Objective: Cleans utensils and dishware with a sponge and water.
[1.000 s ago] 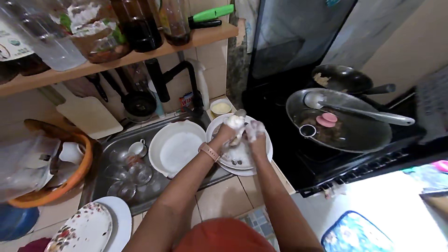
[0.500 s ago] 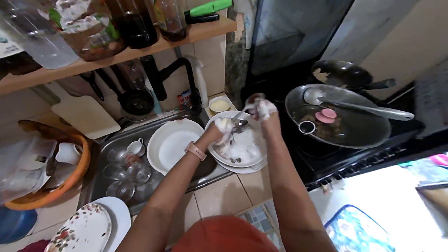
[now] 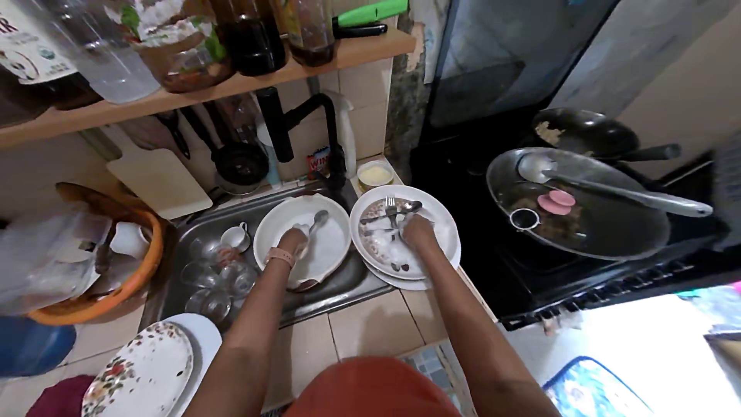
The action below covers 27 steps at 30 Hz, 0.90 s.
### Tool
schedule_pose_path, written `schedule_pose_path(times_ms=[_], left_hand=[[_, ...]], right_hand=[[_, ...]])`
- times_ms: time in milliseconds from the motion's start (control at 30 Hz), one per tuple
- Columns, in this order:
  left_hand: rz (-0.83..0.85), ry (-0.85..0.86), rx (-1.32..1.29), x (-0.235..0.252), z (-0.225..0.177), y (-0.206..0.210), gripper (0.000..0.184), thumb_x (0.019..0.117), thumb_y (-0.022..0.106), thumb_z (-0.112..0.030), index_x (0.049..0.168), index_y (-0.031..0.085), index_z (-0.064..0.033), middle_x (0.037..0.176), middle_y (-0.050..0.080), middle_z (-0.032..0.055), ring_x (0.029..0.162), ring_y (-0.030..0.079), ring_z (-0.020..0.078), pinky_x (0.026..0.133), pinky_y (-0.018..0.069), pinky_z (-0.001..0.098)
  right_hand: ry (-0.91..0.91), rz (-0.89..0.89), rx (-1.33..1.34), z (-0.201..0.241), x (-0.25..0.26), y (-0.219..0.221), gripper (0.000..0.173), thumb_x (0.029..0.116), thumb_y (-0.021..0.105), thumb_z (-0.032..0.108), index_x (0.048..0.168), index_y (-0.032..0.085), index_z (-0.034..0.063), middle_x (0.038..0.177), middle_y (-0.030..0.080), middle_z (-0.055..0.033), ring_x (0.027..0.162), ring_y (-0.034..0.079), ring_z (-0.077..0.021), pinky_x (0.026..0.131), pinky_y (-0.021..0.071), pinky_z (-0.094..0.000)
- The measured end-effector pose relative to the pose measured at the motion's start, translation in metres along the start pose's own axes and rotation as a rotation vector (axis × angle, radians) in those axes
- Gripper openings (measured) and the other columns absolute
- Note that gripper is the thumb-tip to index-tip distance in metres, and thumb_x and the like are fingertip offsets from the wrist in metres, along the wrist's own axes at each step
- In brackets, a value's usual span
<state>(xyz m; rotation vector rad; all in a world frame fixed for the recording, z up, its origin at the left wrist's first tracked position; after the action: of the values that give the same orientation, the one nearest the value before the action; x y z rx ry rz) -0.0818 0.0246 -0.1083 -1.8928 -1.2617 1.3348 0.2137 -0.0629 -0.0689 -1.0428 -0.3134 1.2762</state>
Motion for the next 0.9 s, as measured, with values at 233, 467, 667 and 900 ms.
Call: schedule_pose_path(times_ms=[233, 467, 667, 900], left_hand=[[-0.029, 0.074, -0.072, -0.005, -0.015, -0.005, 0.038, 0.1027, 0.058, -0.010, 0.133, 0.054, 0.0126, 0.133, 0.057, 0.0349, 0.125, 0.055, 0.0463, 0.107, 0.0418, 0.0587], [-0.157, 0.473, -0.682, -0.052, -0.113, -0.036, 0.030, 0.1064, 0.051, -0.015, 0.131, 0.053, 0.0020, 0.101, 0.060, 0.0154, 0.081, 0.056, 0.0188, 0.073, 0.0501, 0.0373], [0.181, 0.454, -1.248, -0.087, -0.184, 0.009, 0.048, 0.1089, 0.033, -0.053, 0.121, 0.057, -0.0138, 0.087, 0.060, 0.0011, 0.067, 0.056, 0.0079, 0.059, 0.0488, 0.0245], [-0.139, 0.413, -0.993, -0.091, -0.189, 0.035, 0.036, 0.1098, 0.044, -0.019, 0.139, 0.051, 0.0005, 0.131, 0.057, 0.0208, 0.112, 0.057, 0.0283, 0.094, 0.0482, 0.0473]], right_hand=[[0.057, -0.179, 0.242, -0.020, -0.002, -0.010, 0.032, 0.0957, 0.064, 0.003, 0.125, 0.060, -0.0106, 0.124, 0.062, -0.0341, 0.118, 0.061, -0.0477, 0.100, 0.0479, -0.0621], [-0.194, -0.379, 0.636, 0.001, -0.030, -0.017, 0.033, 0.0992, 0.063, 0.005, 0.129, 0.058, -0.0094, 0.112, 0.067, -0.0281, 0.096, 0.068, -0.0371, 0.089, 0.0548, -0.0543], [-0.372, -0.554, 0.597, 0.031, -0.043, -0.021, 0.020, 0.1005, 0.061, 0.006, 0.108, 0.069, -0.0105, 0.097, 0.070, -0.0269, 0.087, 0.068, -0.0358, 0.084, 0.0539, -0.0536], [-0.144, -0.188, -0.052, 0.051, -0.071, -0.023, 0.030, 0.1004, 0.056, 0.002, 0.124, 0.061, -0.0142, 0.124, 0.064, -0.0340, 0.119, 0.062, -0.0482, 0.101, 0.0478, -0.0600]])
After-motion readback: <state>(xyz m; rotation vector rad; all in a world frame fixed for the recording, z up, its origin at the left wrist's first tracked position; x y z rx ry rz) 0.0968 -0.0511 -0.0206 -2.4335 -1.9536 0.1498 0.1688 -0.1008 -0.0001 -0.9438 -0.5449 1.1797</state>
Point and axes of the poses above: each hand's wrist, its own x-axis towards the middle knuckle, its own y-axis out of the palm, z = x × y, the point moved 5 cm from there along x, towards the middle knuckle
